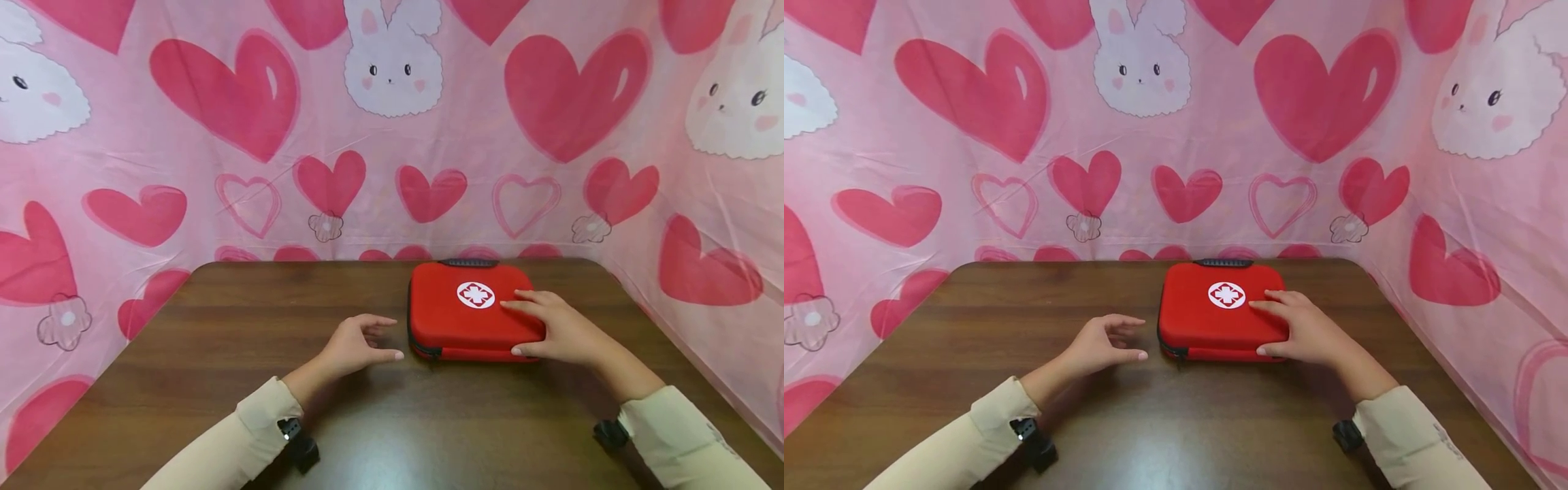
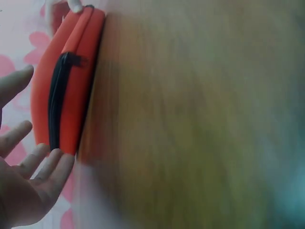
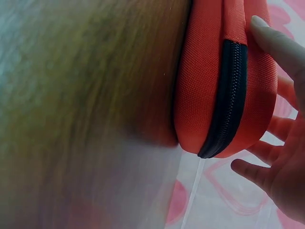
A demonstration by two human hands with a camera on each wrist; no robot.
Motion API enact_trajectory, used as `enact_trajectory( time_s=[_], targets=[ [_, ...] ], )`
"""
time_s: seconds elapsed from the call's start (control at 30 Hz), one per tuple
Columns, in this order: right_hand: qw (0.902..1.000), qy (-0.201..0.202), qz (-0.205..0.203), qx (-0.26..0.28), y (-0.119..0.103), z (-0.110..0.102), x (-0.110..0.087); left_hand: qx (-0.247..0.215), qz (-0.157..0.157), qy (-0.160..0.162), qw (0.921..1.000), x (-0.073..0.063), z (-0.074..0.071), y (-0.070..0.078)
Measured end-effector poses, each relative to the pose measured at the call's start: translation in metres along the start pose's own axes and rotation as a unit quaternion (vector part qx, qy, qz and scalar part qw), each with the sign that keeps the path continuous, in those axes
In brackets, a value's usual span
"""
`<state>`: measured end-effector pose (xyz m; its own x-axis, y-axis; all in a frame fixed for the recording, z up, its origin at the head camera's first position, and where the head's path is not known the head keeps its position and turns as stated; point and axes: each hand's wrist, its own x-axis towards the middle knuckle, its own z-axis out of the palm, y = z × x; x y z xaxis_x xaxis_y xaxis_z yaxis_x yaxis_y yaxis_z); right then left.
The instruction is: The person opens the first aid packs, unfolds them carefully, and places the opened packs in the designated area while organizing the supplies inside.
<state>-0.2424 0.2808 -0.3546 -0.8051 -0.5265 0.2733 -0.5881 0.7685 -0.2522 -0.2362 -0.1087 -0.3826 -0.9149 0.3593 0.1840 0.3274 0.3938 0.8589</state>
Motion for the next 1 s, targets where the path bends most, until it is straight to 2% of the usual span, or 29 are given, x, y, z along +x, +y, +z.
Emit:
enact_trajectory(
  time_s=[0.17,0.27,0.4,0.5,0.77,1.0],
  targets=[
    [0.9999,0.009,-0.014,-0.005,-0.001,-0.001,0.002,-0.054,-0.062,-0.025,0.9963,0.005,0.012,0.003],
    [0.9998,0.011,-0.015,-0.007,0.0,0.0,0.003,-0.101,-0.102,-0.034,0.9891,0.007,0.022,0.004],
    [0.9999,0.009,-0.013,-0.006,-0.001,0.0,0.003,-0.152,-0.136,-0.022,0.9787,0.007,0.033,0.006],
    [0.9999,0.005,-0.01,-0.001,-0.001,-0.001,0.002,-0.161,-0.143,-0.019,0.9764,0.007,0.037,0.008],
    [0.9994,-0.009,0.019,0.029,0.005,-0.004,0.002,-0.14,-0.135,-0.023,0.9807,0.007,0.044,0.008],
    [0.9988,0.015,0.02,0.041,0.013,0.002,0.009,-0.15,-0.136,0.001,0.9793,0.012,0.051,0.003]
  ],
)
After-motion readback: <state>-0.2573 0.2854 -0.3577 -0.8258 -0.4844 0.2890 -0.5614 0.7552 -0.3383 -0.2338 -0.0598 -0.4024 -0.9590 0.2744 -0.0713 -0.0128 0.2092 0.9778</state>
